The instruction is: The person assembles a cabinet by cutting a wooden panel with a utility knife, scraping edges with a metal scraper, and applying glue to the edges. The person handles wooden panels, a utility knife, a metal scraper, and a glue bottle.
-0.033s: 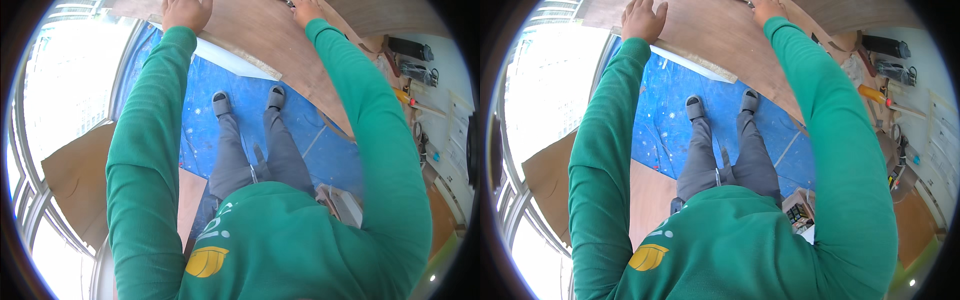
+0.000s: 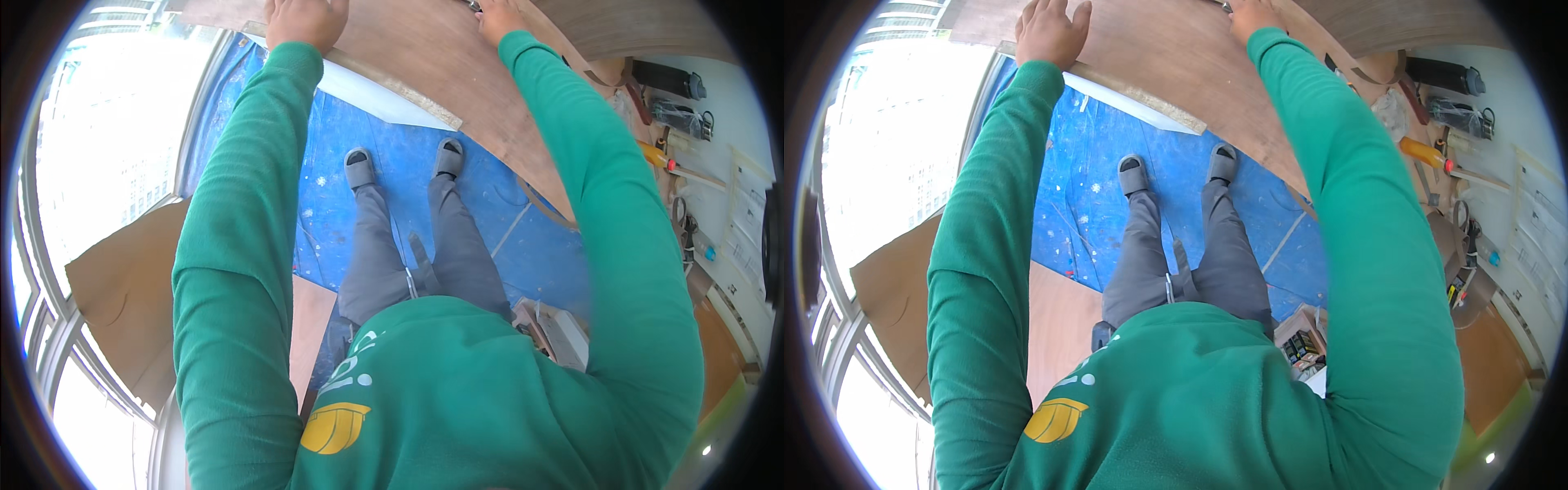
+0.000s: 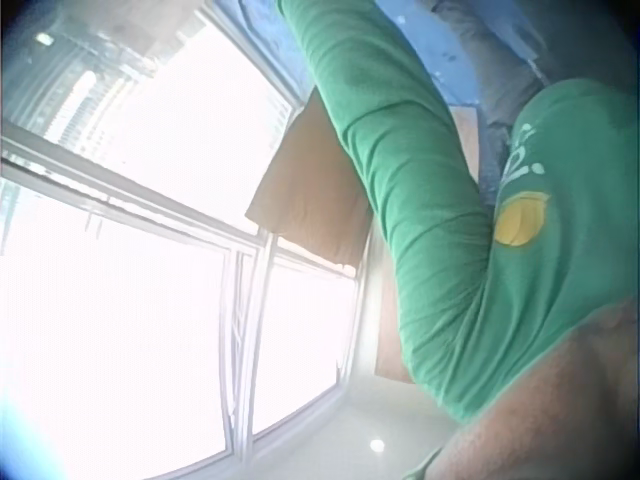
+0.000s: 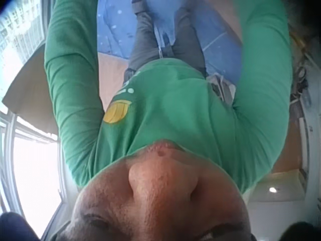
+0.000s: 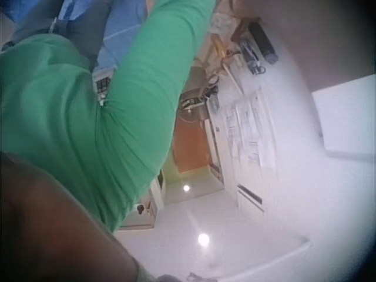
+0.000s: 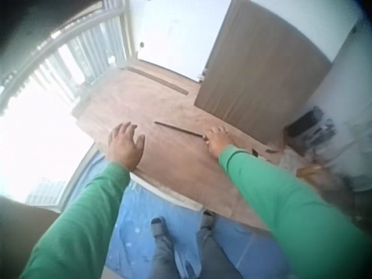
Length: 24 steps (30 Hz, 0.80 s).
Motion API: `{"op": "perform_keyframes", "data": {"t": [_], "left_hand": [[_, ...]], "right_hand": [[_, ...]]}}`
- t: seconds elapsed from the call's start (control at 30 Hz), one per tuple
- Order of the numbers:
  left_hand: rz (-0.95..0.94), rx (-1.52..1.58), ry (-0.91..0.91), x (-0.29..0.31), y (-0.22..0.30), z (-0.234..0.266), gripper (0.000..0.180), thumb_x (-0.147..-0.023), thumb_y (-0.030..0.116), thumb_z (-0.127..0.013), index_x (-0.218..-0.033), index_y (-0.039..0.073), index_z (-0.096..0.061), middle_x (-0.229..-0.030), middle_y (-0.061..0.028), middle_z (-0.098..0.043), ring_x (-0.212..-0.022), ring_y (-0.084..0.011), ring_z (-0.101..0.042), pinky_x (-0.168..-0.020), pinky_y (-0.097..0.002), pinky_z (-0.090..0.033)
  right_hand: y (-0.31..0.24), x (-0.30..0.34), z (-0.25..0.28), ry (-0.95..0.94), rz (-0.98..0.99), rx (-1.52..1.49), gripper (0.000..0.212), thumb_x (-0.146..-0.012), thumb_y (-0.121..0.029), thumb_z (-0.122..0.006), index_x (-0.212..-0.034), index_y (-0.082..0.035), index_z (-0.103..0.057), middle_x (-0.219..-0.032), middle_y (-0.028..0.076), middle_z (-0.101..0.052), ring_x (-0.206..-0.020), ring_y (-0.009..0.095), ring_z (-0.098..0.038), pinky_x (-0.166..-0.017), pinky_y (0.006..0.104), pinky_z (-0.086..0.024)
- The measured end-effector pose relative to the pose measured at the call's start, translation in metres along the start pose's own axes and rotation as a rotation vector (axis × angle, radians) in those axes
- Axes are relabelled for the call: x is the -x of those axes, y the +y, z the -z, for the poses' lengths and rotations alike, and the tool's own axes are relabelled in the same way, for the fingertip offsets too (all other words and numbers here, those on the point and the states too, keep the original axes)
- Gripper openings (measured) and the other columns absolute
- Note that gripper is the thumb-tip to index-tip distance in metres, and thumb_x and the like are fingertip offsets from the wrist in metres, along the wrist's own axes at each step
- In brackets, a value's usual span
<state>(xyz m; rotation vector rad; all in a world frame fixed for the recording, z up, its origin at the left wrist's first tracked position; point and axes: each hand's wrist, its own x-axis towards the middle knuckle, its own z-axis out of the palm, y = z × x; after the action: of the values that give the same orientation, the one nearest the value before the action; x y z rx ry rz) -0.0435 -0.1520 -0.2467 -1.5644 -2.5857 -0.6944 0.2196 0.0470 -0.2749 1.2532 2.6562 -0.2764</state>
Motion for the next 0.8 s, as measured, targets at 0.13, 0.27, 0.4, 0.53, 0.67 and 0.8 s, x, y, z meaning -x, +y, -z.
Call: {"op": "perform_keyframes", "data": {"t": [0.13, 0.27, 0.4, 0.53, 0.67, 0.8], "left_hand": [[-0.022, -0.014, 0.008, -0.006, -0.003, 0.005, 0.041, -0.097, 0.035, -0.058, -0.129, 0.01, -0.066, -0.141, -0.0094, -0.062, -0.138, -0.0306, -0.05, -0.117, -0.0476, -0.035], [0.02, -0.058, -0.075, -0.012, -0.003, 0.0, 0.047, -0.099, 0.044, -0.053, -0.135, 0.015, -0.064, -0.143, -0.0034, -0.061, -0.141, -0.0251, -0.046, -0.122, -0.0446, -0.029], [0.013, -0.06, -0.095, -0.011, -0.003, -0.004, 0.046, -0.099, 0.042, -0.053, -0.135, 0.015, -0.064, -0.144, -0.0029, -0.06, -0.143, -0.0239, -0.044, -0.123, -0.0446, -0.027], [0.024, -0.081, -0.168, -0.013, -0.001, -0.002, 0.048, -0.1, 0.042, -0.053, -0.137, 0.014, -0.064, -0.146, -0.0024, -0.06, -0.144, -0.023, -0.043, -0.124, -0.0441, -0.025], [0.034, -0.07, -0.197, -0.014, 0.001, 0.002, 0.048, -0.099, 0.043, -0.053, -0.137, 0.014, -0.064, -0.146, -0.003, -0.06, -0.144, -0.0223, -0.043, -0.124, -0.044, -0.026], [0.034, -0.053, -0.231, -0.015, 0.002, 0.004, 0.05, -0.099, 0.041, -0.051, -0.138, 0.013, -0.064, -0.145, -0.0033, -0.06, -0.144, -0.0224, -0.043, -0.124, -0.0439, -0.025]], "right_hand": [[-0.013, 0.038, -0.001, 0.051, -0.112, -0.075, 0.027, -0.1, -0.031, -0.061, -0.12, -0.014, -0.061, -0.104, 0.01, -0.071, -0.095, 0.029, -0.07, -0.079, 0.0475, -0.056], [-0.038, 0.176, 0.033, -0.127, -0.459, -1.464, 0.02, -0.103, -0.027, -0.061, -0.106, -0.008, -0.061, -0.066, 0.001, -0.058, -0.05, 0.011, -0.055, -0.045, 0.0274, -0.043], [-0.074, 0.266, 0.063, -0.11, -0.573, -1.592, 0.024, -0.105, -0.027, -0.058, -0.11, -0.004, -0.062, -0.073, 0.003, -0.06, -0.055, 0.012, -0.057, -0.05, 0.0281, -0.046], [-0.082, 0.296, 0.079, -0.152, -0.659, -1.527, 0.028, -0.106, -0.028, -0.057, -0.11, -0.001, -0.062, -0.076, 0.003, -0.059, -0.059, 0.011, -0.057, -0.055, 0.0283, -0.046], [-0.089, 0.323, 0.06, -0.131, -0.637, -1.309, 0.034, -0.107, -0.035, -0.057, -0.1, -0.003, -0.064, -0.068, 0.002, -0.056, -0.06, 0.011, -0.052, -0.055, 0.0305, -0.044], [-0.104, 0.335, 0.016, -0.011, -0.59, -1.002, 0.043, -0.108, -0.041, -0.054, -0.088, -0.003, -0.057, -0.064, 0.01, -0.052, -0.057, 0.022, -0.049, -0.056, 0.0396, -0.042]]}}
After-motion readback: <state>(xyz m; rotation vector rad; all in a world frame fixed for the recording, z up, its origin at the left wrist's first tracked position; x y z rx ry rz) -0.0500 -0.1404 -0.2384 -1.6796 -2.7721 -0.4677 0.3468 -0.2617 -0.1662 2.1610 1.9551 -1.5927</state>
